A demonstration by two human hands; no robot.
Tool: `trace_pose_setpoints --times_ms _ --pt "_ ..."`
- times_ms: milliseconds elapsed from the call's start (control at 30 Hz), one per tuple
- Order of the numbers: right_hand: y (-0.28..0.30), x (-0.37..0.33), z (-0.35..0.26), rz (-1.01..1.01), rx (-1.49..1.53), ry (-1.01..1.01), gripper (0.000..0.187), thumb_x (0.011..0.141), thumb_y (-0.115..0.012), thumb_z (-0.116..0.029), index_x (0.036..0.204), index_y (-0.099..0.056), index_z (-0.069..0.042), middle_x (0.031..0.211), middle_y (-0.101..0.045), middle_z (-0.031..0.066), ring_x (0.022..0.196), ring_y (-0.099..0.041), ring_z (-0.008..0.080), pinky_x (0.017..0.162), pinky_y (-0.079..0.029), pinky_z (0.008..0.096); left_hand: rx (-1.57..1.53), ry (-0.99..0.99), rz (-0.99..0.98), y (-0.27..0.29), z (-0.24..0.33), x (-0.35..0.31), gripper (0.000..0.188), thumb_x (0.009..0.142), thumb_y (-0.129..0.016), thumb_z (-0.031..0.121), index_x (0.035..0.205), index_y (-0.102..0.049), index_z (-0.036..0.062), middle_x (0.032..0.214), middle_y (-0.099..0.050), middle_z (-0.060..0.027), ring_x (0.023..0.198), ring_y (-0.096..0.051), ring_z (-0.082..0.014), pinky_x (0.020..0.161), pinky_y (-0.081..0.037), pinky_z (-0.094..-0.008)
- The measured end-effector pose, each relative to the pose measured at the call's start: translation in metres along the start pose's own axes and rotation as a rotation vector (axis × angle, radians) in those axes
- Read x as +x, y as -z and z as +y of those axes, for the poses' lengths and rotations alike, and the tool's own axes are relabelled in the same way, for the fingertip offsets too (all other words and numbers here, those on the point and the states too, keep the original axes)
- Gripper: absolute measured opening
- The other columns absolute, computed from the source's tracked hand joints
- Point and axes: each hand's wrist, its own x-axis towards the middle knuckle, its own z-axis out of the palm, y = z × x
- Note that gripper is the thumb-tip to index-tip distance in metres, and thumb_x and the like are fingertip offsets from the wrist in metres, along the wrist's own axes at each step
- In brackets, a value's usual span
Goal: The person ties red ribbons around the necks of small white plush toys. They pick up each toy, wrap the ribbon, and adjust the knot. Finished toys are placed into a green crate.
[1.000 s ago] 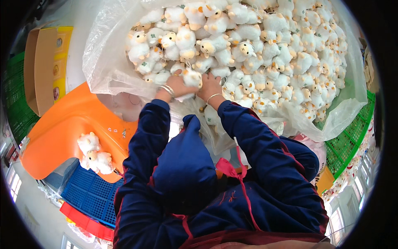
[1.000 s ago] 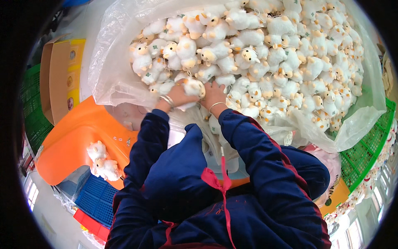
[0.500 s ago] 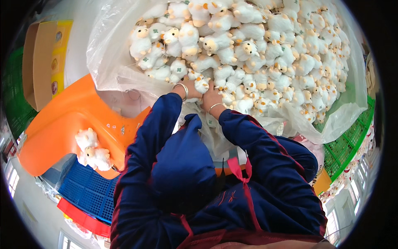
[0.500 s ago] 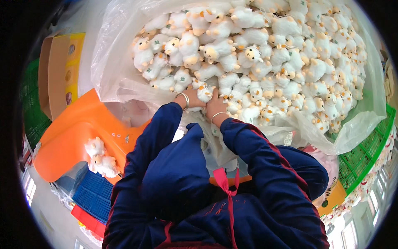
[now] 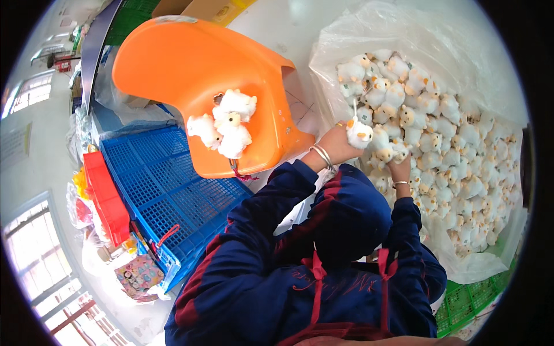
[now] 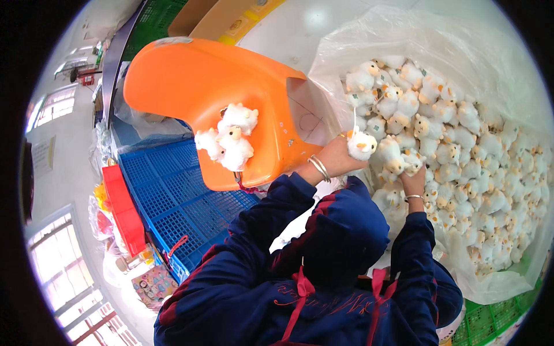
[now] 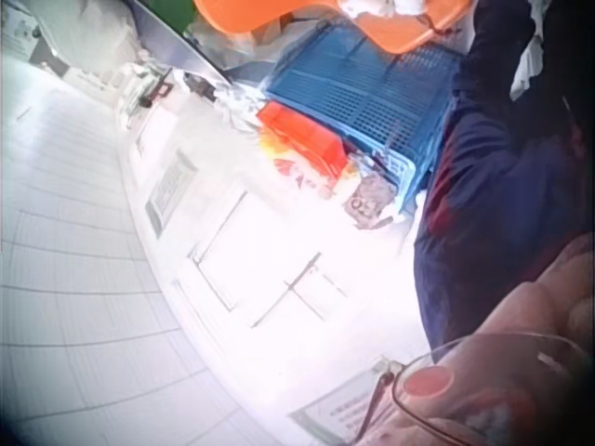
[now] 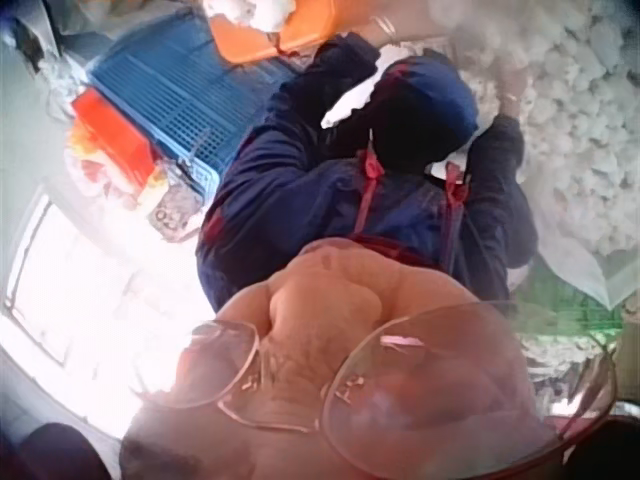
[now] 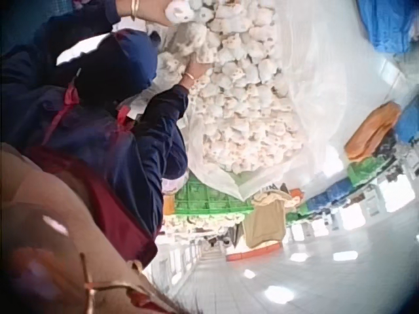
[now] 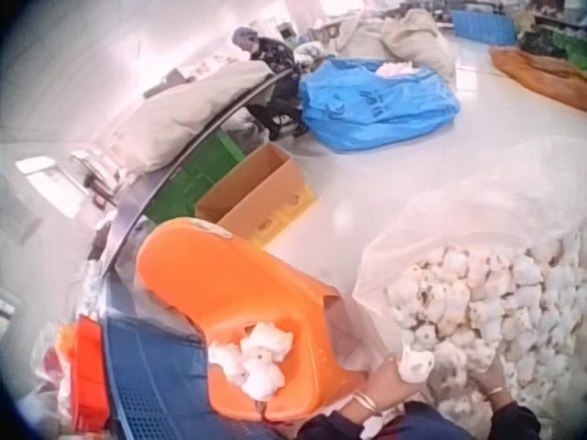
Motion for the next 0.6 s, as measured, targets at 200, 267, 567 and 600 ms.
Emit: trace_pose_setpoints --times_ms 200,267,567,600 --pt "0.068 -0.016 -0.134 -0.017 0.208 0.073 0.072 0.073 -0.076 -0.006 0.138 -0.046 -0.001 0.128 -0.063 0.0127 0.115 -0.064 0.024 0.098 -0.053 0.0372 -0.208 -0.218 0.336 0.101 0.061 -0.098 0.054 0.079 -0.085 0.021 0.123 -0.061 0.0008 0.113 -0.071 -0.0103 0.099 -0.07 -0.0198 0.089 -0.057 -0.0378" --pt "0.08 -0.027 -0.188 -0.085 0.211 0.148 0.071 0.074 -0.075 -0.004 0.138 -0.046 -0.001 0.128 -0.063 0.0124 0.116 -0.064 0.0236 0.098 -0.053 0.0369 -0.11 -0.31 0.545 0.163 0.051 -0.123 0.052 0.081 -0.084 0.019 0.123 -0.06 0.0003 0.112 -0.07 -0.0089 0.098 -0.07 -0.0188 0.087 -0.057 -0.0352" --pt "0.058 -0.096 -0.444 -0.522 0.242 0.583 0.075 0.07 -0.081 -0.002 0.138 -0.05 -0.003 0.12 -0.067 0.0085 0.111 -0.065 0.0177 0.097 -0.054 0.0351 0.462 0.017 0.804 0.357 -0.027 -0.132 0.075 0.074 -0.087 0.044 0.124 -0.058 -0.0037 0.116 -0.069 -0.0205 0.107 -0.069 -0.0349 0.088 -0.057 -0.044" --pt "0.047 -0.098 -0.456 -0.583 0.204 0.569 0.075 0.069 -0.083 -0.003 0.137 -0.051 -0.004 0.119 -0.067 0.0083 0.111 -0.066 0.0171 0.096 -0.054 0.0346 0.635 0.087 0.794 0.359 -0.038 -0.121 0.079 0.073 -0.086 0.049 0.125 -0.058 -0.0039 0.12 -0.068 -0.0218 0.111 -0.067 -0.0364 0.091 -0.055 -0.0451"
